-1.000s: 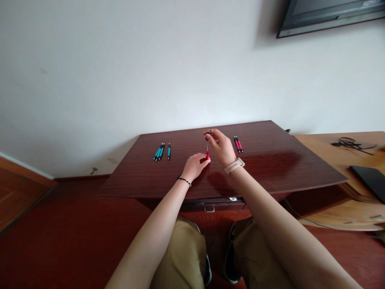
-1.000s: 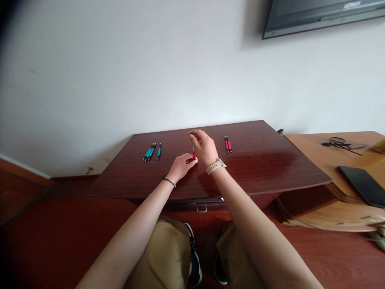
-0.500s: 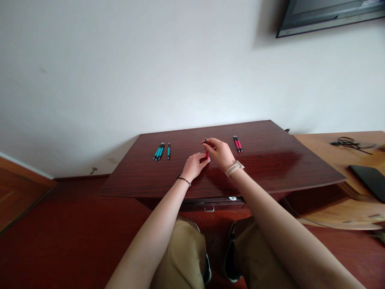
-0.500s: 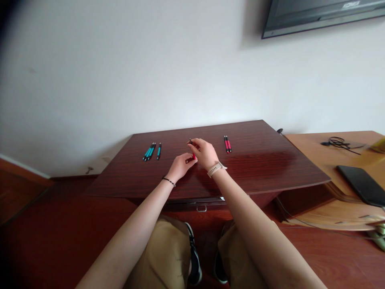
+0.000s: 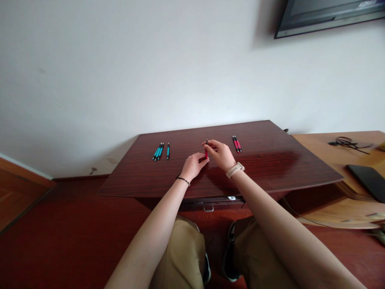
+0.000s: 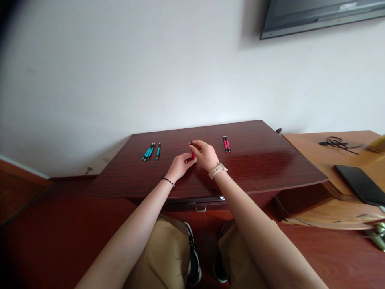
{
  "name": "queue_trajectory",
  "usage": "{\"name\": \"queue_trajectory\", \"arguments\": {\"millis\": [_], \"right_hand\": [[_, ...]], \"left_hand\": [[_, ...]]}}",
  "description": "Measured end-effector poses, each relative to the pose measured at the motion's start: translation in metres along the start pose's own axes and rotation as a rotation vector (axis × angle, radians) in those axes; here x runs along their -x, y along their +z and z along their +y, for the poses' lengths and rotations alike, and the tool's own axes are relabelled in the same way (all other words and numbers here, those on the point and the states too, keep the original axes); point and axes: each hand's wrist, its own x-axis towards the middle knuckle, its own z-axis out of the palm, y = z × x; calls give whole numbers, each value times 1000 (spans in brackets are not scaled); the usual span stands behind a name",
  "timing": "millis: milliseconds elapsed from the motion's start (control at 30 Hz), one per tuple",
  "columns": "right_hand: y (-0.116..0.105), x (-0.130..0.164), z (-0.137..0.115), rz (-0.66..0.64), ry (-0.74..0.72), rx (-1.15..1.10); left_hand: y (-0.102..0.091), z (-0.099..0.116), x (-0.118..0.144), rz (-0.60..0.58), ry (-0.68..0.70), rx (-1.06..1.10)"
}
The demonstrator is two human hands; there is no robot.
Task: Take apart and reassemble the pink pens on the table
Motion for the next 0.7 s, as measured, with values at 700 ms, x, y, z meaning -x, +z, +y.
{"name": "queue_trajectory", "arguments": {"millis": [700], "right_hand": [[2,-1,6,-41,59,-86]], "left_hand": [[0,2,0,4,-7,-11]]}}
